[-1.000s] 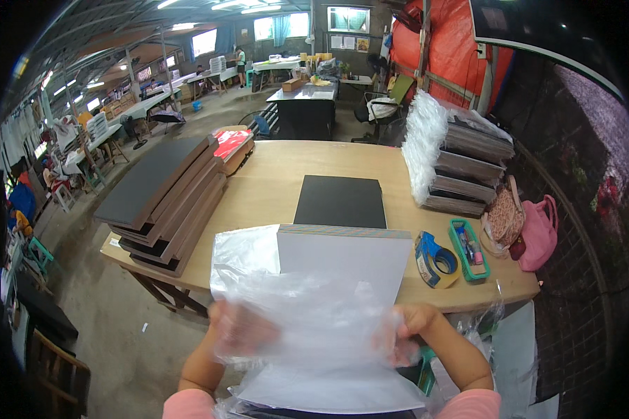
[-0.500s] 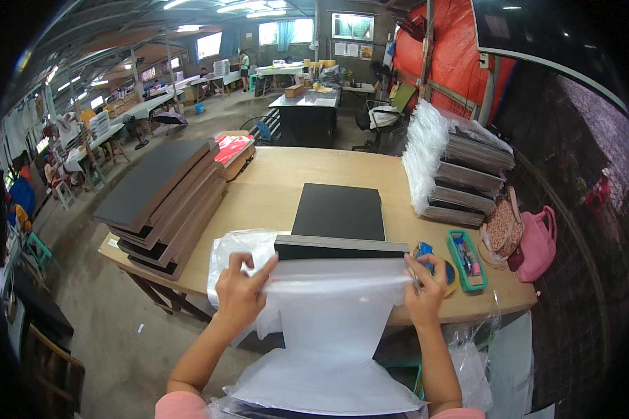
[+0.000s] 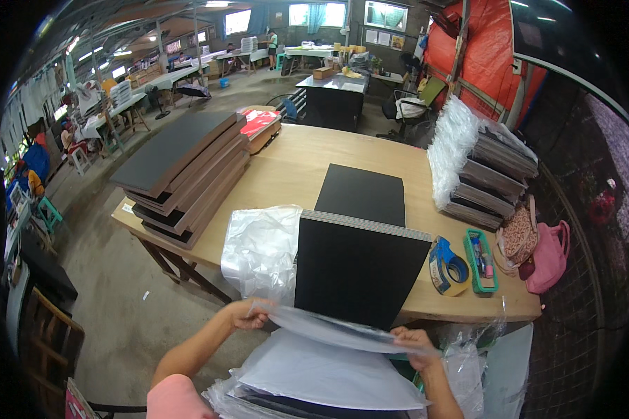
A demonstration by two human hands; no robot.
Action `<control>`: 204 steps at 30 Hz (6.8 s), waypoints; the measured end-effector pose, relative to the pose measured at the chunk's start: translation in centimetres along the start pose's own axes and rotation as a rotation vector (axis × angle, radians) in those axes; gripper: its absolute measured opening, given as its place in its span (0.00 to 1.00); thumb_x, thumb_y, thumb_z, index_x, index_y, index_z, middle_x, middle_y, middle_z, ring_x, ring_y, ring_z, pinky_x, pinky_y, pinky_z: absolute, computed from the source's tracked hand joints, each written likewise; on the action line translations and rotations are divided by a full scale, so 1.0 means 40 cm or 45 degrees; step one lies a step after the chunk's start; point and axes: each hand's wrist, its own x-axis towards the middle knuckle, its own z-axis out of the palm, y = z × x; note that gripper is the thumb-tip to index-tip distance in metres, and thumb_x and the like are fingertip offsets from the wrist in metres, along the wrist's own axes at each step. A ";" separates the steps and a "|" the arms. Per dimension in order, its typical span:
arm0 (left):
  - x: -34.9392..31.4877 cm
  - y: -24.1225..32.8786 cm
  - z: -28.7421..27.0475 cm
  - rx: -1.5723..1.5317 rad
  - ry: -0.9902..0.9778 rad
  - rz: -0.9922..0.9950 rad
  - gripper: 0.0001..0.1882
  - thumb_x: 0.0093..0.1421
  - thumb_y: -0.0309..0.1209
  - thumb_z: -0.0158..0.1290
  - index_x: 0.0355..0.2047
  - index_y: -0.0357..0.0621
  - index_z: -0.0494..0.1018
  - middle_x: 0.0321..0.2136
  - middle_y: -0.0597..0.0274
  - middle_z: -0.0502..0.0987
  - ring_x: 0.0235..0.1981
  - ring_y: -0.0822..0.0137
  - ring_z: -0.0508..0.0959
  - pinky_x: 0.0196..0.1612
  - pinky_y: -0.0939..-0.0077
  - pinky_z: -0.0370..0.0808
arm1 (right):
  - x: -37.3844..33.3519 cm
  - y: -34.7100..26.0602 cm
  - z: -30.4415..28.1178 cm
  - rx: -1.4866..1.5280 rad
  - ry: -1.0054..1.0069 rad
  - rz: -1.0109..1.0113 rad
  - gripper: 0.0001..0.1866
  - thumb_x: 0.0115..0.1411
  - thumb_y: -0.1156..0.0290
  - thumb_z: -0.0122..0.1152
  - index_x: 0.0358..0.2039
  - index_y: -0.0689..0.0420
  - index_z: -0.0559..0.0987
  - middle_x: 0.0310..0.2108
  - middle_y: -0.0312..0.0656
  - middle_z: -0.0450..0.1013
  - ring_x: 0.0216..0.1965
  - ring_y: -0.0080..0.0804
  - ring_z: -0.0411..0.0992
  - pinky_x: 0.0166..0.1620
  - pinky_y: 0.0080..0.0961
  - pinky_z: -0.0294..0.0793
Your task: The person places black book covers into individual clear plastic sleeves and then stacks the sleeved covers on top of a pile.
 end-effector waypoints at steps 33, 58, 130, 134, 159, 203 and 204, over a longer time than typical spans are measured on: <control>-0.001 0.446 0.159 1.379 0.216 0.916 0.23 0.61 0.48 0.51 0.17 0.44 0.71 0.17 0.75 0.66 0.23 0.80 0.64 0.27 0.82 0.59 | 0.353 -0.440 0.557 -1.474 -0.429 -1.023 0.14 0.52 0.71 0.62 0.40 0.61 0.75 0.37 0.47 0.72 0.39 0.39 0.73 0.43 0.30 0.72; -0.333 0.313 0.348 0.923 -0.385 0.648 0.37 0.45 0.34 0.69 0.50 0.39 0.58 0.21 0.59 0.76 0.24 0.73 0.76 0.26 0.87 0.69 | 0.385 -0.307 0.680 -1.126 -1.742 -0.050 0.12 0.55 0.72 0.62 0.38 0.62 0.75 0.32 0.40 0.75 0.34 0.26 0.73 0.39 0.23 0.69; -0.113 0.224 0.467 1.733 0.185 0.572 0.10 0.55 0.30 0.56 0.28 0.33 0.79 0.49 0.57 0.69 0.42 0.63 0.73 0.46 0.74 0.67 | -0.089 -0.357 0.292 -1.629 0.762 -1.401 0.20 0.38 0.84 0.54 0.35 0.61 0.82 0.26 0.43 0.72 0.26 0.28 0.72 0.35 0.17 0.68; -0.105 0.236 0.457 1.550 -0.043 0.386 0.11 0.56 0.31 0.55 0.29 0.33 0.80 0.57 0.55 0.62 0.52 0.63 0.67 0.52 0.74 0.64 | -0.112 -0.338 0.210 -1.133 0.449 -0.650 0.09 0.49 0.77 0.57 0.30 0.68 0.79 0.21 0.45 0.74 0.23 0.35 0.74 0.31 0.23 0.73; 0.026 -0.151 -0.109 1.060 0.838 0.241 0.14 0.58 0.39 0.56 0.29 0.39 0.76 0.18 0.69 0.75 0.18 0.75 0.74 0.21 0.79 0.71 | 0.050 0.387 -0.139 -0.702 0.180 -0.222 0.05 0.51 0.73 0.61 0.26 0.62 0.79 0.20 0.37 0.72 0.20 0.24 0.67 0.27 0.21 0.66; 0.031 0.512 0.128 1.164 0.628 1.238 0.36 0.51 0.20 0.59 0.59 0.42 0.56 0.29 0.58 0.78 0.35 0.73 0.78 0.39 0.80 0.73 | 0.791 -0.403 0.754 -2.509 -0.723 -0.381 0.38 0.37 0.66 0.75 0.52 0.58 0.71 0.45 0.52 0.73 0.49 0.44 0.70 0.49 0.36 0.70; 0.017 0.514 0.162 1.168 0.555 1.276 0.35 0.51 0.18 0.58 0.59 0.44 0.58 0.26 0.60 0.79 0.34 0.74 0.78 0.39 0.80 0.73 | 0.805 -0.397 0.735 -2.442 -0.719 -0.425 0.40 0.36 0.67 0.75 0.53 0.58 0.70 0.46 0.53 0.73 0.50 0.43 0.70 0.50 0.35 0.70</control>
